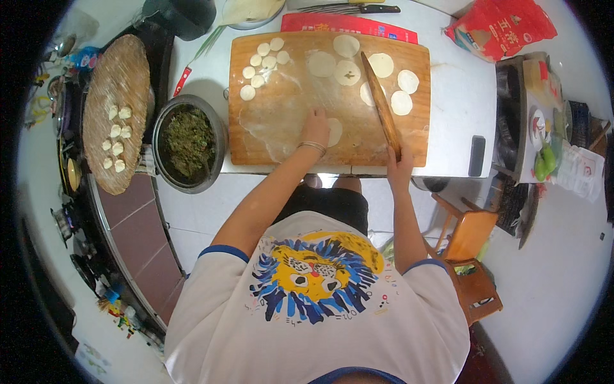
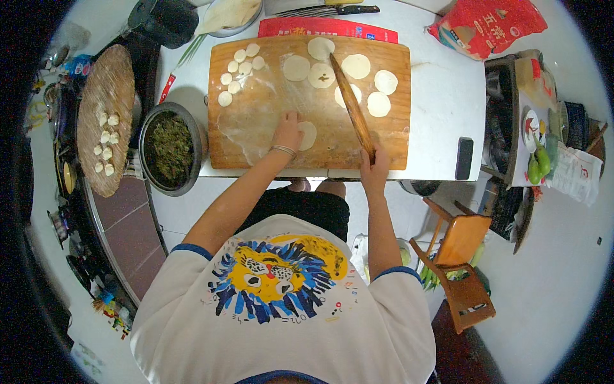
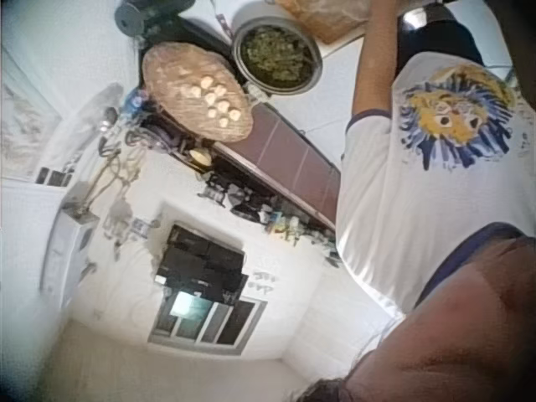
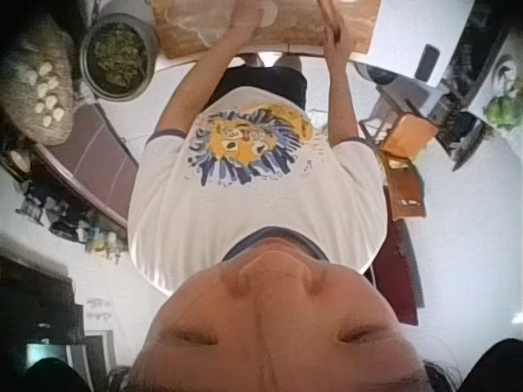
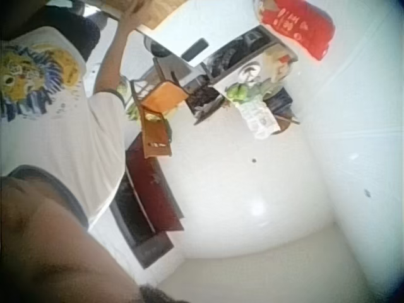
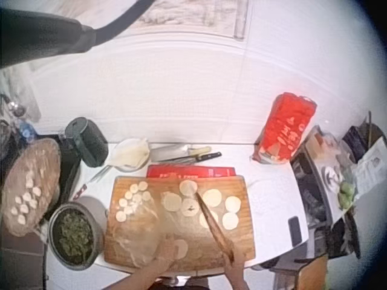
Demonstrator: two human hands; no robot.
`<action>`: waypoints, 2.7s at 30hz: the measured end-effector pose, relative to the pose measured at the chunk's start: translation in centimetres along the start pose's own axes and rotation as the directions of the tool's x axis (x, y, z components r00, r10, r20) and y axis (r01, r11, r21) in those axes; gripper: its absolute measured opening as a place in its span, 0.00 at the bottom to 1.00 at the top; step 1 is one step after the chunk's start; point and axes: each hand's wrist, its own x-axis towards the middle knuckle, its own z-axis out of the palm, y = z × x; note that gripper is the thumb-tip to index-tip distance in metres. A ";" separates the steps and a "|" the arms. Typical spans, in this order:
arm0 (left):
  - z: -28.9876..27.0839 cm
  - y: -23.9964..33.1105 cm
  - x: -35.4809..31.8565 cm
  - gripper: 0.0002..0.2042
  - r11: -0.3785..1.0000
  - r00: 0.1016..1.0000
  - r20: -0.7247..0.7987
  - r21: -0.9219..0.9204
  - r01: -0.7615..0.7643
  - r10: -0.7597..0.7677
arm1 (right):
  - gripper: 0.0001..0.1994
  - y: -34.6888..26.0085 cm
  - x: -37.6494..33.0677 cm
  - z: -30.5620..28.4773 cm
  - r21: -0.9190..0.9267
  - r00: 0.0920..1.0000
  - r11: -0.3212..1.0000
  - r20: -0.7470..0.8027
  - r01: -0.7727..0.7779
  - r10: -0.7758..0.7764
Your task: The person uses a wooden rolling pin to flatten small balls of dough into thin, circular wrappers on a floured wooden board. The person repeatedly rolls, rotates, and repositions the dough pieces to achieve a uniform shape, working through a batch of dough balls placed on the left side of the board.
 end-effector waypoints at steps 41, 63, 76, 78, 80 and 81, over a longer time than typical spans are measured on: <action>-3.3 -6.3 -2.8 0.20 0.932 0.965 -0.200 0.352 -0.093 0.171 | 0.13 -1.2 0.4 -0.1 -0.079 0.995 0.996 0.087 -0.046 0.053; -5.4 -6.3 -4.8 0.35 0.906 0.963 0.015 0.335 -0.258 0.269 | 0.32 -5.2 6.1 2.7 -0.501 0.808 0.642 0.452 0.581 -0.378; -7.2 -4.5 -4.1 0.35 0.921 0.944 -0.129 0.294 -0.255 0.303 | 0.31 -3.4 6.0 5.0 -0.553 0.820 0.607 0.424 0.571 -0.385; -6.9 -4.9 -7.2 0.34 0.907 0.964 -0.031 0.348 -0.237 0.264 | 0.31 -2.6 4.0 3.7 -0.481 0.772 0.616 0.498 0.625 -0.394; -6.2 -5.2 -7.9 0.33 0.907 0.968 -0.048 0.364 -0.213 0.247 | 0.29 -2.2 2.6 2.7 -0.388 0.714 0.635 0.574 0.668 -0.401; -5.8 -5.4 -7.0 0.33 0.912 0.960 -0.113 0.357 -0.202 0.256 | 0.27 -2.0 2.9 2.7 -0.359 0.712 0.673 0.601 0.646 -0.363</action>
